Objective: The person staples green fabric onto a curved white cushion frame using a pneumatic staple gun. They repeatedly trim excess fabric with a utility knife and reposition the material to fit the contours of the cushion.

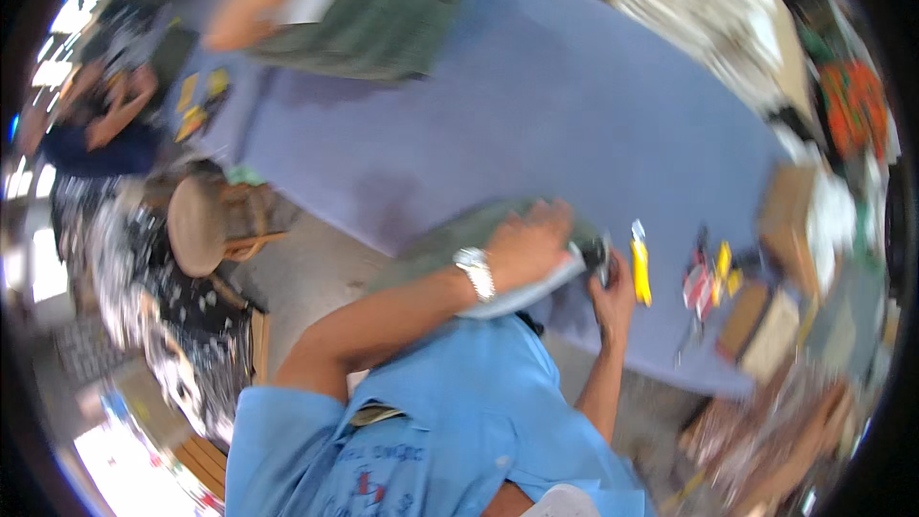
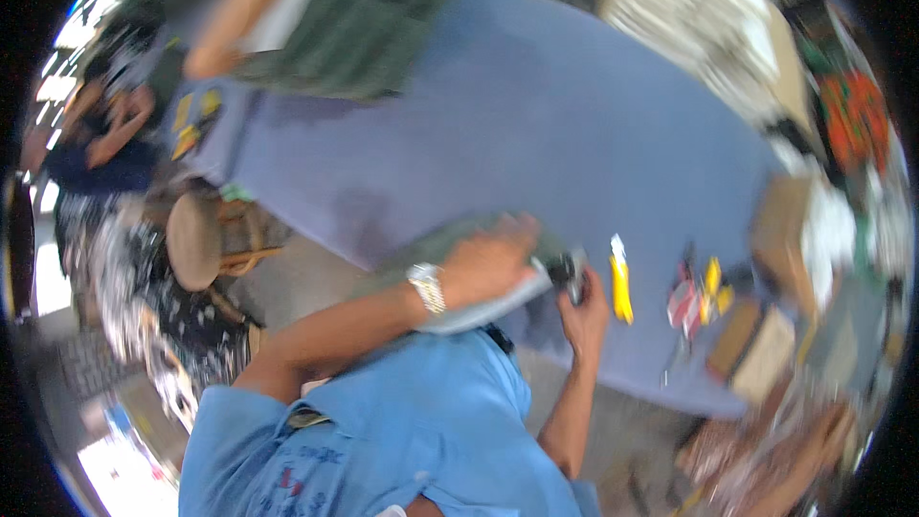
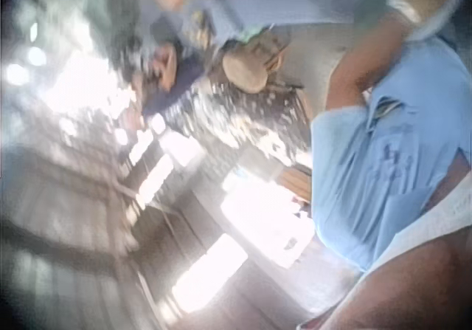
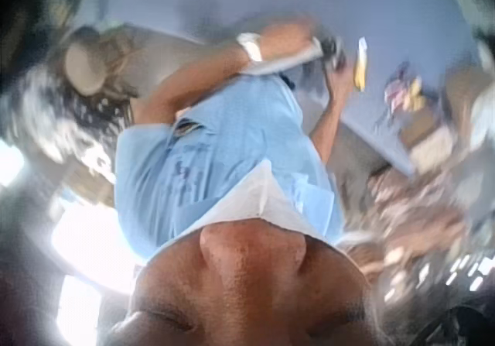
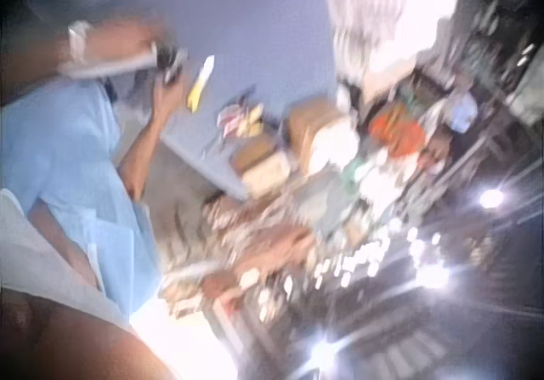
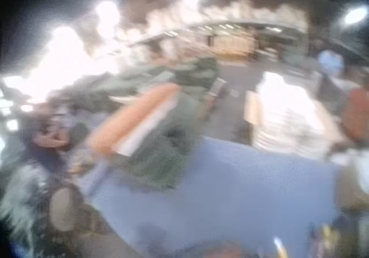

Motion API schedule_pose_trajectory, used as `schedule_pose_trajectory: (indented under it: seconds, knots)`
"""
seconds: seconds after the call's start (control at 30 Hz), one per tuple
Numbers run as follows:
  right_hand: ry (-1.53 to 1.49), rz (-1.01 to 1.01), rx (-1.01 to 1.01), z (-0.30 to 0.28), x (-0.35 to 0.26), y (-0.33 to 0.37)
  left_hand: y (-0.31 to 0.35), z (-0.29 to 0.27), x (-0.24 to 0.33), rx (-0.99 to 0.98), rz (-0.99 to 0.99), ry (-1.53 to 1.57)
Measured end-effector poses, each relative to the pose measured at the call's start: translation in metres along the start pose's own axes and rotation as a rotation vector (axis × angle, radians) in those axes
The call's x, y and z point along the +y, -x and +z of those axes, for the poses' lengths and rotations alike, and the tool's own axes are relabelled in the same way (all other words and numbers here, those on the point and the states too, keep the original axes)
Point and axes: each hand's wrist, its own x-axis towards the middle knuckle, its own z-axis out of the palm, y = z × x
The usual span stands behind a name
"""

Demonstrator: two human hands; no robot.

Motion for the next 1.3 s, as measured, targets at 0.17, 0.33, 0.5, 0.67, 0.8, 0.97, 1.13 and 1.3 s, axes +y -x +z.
schedule_pose_trajectory:
  seconds: [0.17, 0.33, 0.5, 0.67, 0.8, 0.97, 1.13, 1.3]
  knots:
    - [-0.062, 0.102, 0.028, -0.043, -0.108, 0.044, 0.001, 0.01, -0.004, -0.033, -0.022, -0.113]
    - [0.018, -0.304, -0.044, -0.036, -0.121, 0.053, 0.0, 0.004, -0.006, -0.05, 0.007, -0.069]
    - [-0.048, -0.255, -0.094, -0.008, -0.12, 0.053, 0.003, -0.003, -0.007, -0.068, 0.018, -0.078]
    - [-0.033, -0.215, -0.095, -0.003, -0.121, 0.053, 0.003, -0.004, -0.007, -0.084, 0.004, -0.061]
    - [-0.063, -0.23, -0.115, -0.003, -0.123, 0.054, 0.002, -0.007, -0.005, -0.093, -0.006, -0.056]
    - [-0.043, -0.194, -0.107, 0.0, -0.121, 0.056, 0.0, -0.008, -0.002, -0.105, -0.022, -0.042]
    - [-0.06, -0.131, -0.118, 0.0, -0.127, 0.058, -0.001, -0.01, 0.0, -0.126, -0.042, -0.046]
    - [-0.062, -0.095, -0.135, 0.0, -0.129, 0.058, -0.001, -0.01, 0.001, -0.149, -0.056, -0.043]
